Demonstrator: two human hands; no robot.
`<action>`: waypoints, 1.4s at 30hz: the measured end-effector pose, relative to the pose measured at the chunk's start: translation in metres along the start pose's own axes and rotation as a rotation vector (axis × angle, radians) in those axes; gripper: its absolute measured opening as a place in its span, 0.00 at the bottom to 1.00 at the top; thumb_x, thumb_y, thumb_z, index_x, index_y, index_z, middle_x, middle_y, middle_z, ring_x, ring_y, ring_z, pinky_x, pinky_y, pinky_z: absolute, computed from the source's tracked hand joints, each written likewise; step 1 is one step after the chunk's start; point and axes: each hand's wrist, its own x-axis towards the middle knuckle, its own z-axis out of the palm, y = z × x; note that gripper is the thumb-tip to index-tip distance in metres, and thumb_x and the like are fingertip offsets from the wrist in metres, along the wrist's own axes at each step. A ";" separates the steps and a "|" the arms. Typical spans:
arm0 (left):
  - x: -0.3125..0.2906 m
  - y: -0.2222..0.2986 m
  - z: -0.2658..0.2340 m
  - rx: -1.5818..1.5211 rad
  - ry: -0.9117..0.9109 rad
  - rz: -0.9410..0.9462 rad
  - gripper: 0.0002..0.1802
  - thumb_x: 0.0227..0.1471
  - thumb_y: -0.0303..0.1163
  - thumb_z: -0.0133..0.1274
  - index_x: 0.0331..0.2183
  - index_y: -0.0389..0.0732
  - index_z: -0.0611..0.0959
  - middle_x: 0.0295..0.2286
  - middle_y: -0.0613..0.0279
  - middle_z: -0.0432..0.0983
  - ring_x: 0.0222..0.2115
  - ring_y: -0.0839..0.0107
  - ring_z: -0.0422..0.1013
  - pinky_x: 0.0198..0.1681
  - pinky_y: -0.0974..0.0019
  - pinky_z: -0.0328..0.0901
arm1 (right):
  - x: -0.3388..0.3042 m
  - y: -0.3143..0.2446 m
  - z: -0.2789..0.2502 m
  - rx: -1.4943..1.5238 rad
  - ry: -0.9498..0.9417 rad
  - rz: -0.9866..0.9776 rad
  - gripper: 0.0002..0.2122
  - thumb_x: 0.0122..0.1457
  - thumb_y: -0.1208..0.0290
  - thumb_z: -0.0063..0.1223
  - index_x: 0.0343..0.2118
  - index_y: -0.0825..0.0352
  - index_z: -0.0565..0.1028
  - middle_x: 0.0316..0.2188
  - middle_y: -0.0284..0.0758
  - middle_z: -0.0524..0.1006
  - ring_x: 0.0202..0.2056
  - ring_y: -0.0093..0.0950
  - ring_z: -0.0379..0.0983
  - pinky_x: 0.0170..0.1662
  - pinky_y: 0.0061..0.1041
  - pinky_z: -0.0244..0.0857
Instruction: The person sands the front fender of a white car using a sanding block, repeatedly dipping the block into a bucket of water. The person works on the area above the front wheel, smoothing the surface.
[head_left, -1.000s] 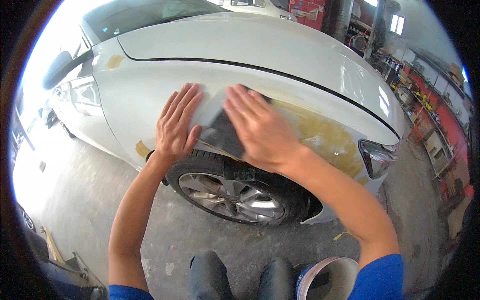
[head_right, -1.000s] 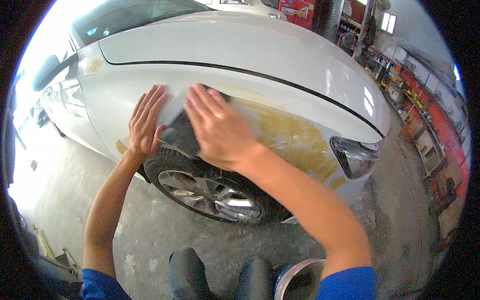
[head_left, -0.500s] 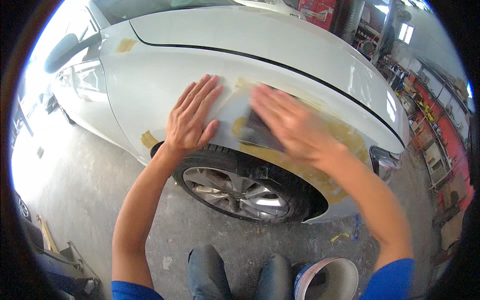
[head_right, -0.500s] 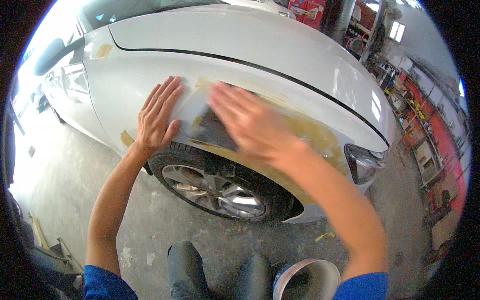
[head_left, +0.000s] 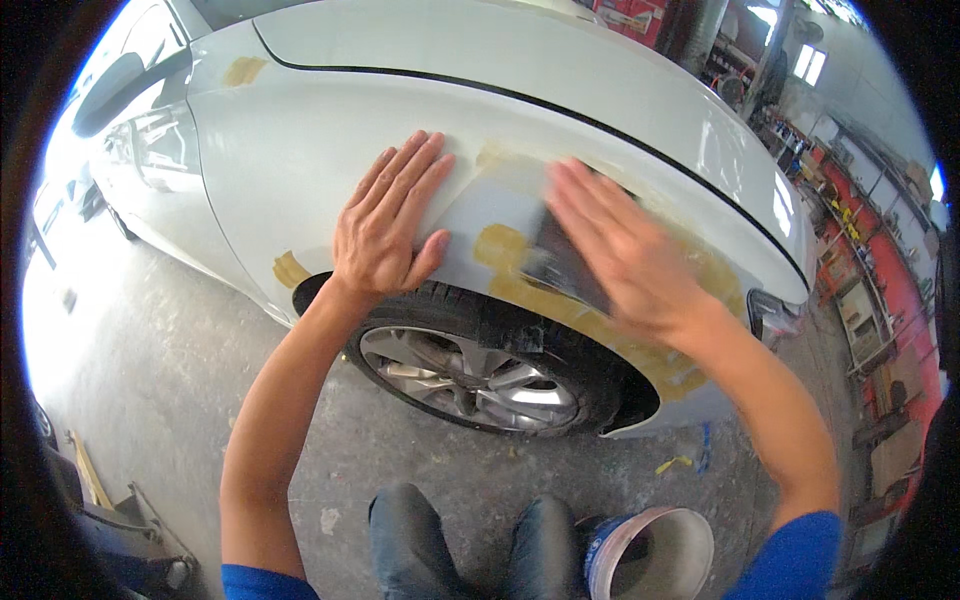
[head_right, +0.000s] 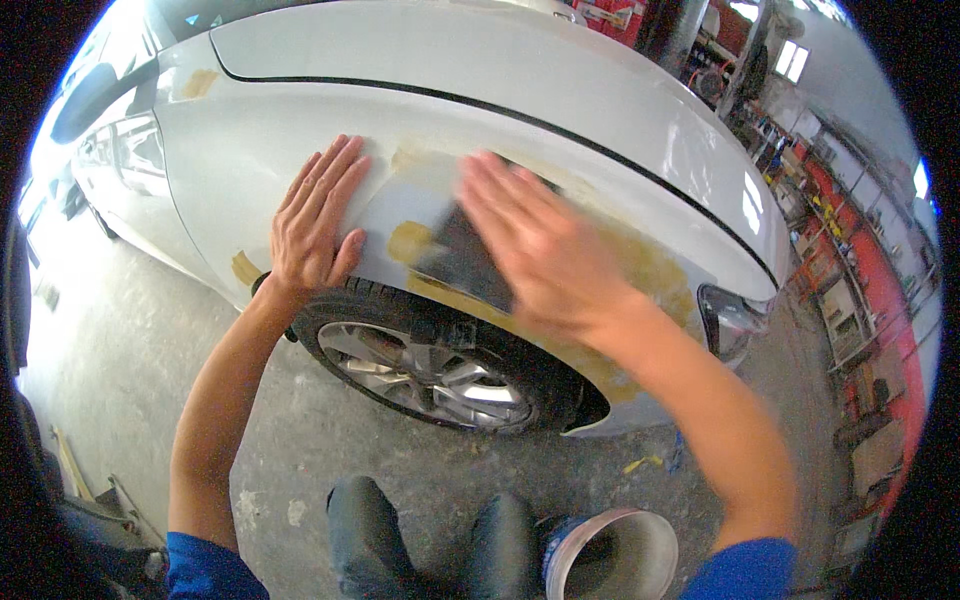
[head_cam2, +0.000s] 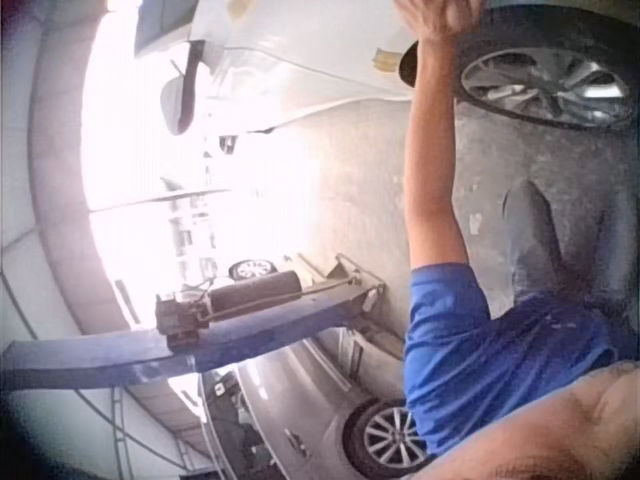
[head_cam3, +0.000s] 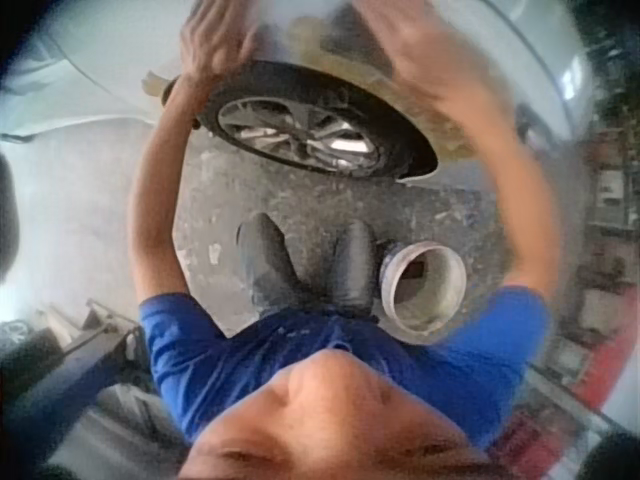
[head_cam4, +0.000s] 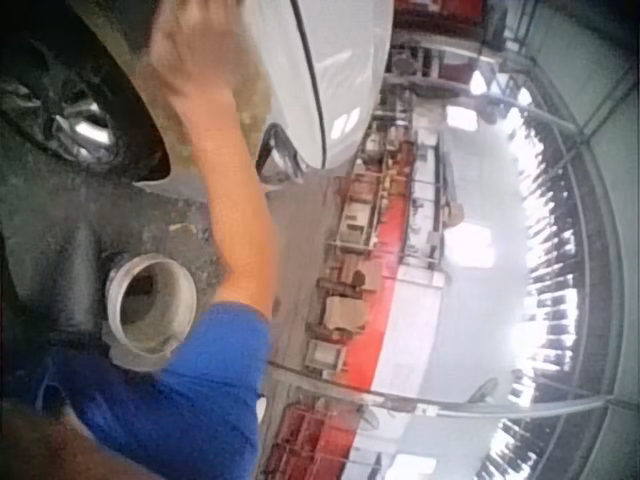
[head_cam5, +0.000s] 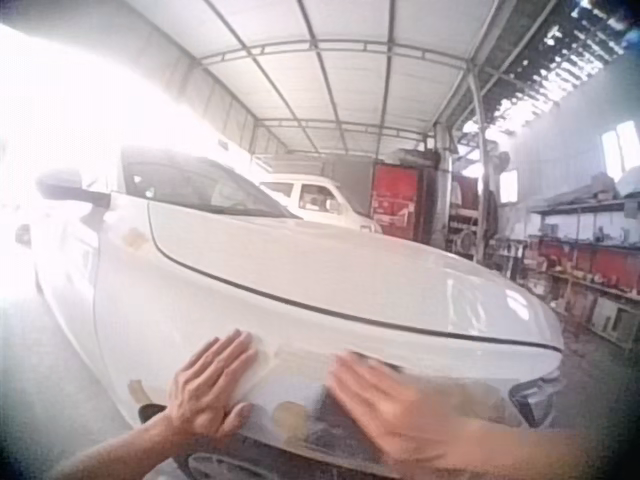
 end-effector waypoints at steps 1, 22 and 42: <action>0.003 0.006 0.006 -0.034 0.002 0.011 0.39 0.67 0.56 0.37 0.65 0.36 0.71 0.66 0.48 0.65 0.68 0.52 0.59 0.72 0.48 0.52 | 0.019 -0.006 0.010 -0.038 0.023 -0.016 0.34 0.57 0.78 0.46 0.70 0.75 0.60 0.73 0.50 0.57 0.74 0.42 0.50 0.77 0.41 0.44; -0.003 0.000 0.009 0.034 0.070 0.058 0.35 0.64 0.50 0.42 0.64 0.38 0.74 0.64 0.48 0.68 0.67 0.54 0.62 0.71 0.49 0.55 | -0.013 -0.003 0.008 -0.046 0.056 0.039 0.35 0.59 0.72 0.55 0.70 0.70 0.61 0.72 0.45 0.60 0.73 0.39 0.53 0.76 0.42 0.46; -0.010 -0.007 0.007 0.059 0.084 0.098 0.35 0.65 0.50 0.41 0.64 0.39 0.73 0.64 0.50 0.68 0.66 0.54 0.63 0.70 0.49 0.56 | -0.030 0.006 -0.001 -0.042 0.049 -0.006 0.38 0.53 0.72 0.55 0.70 0.70 0.61 0.72 0.44 0.61 0.73 0.38 0.55 0.76 0.40 0.47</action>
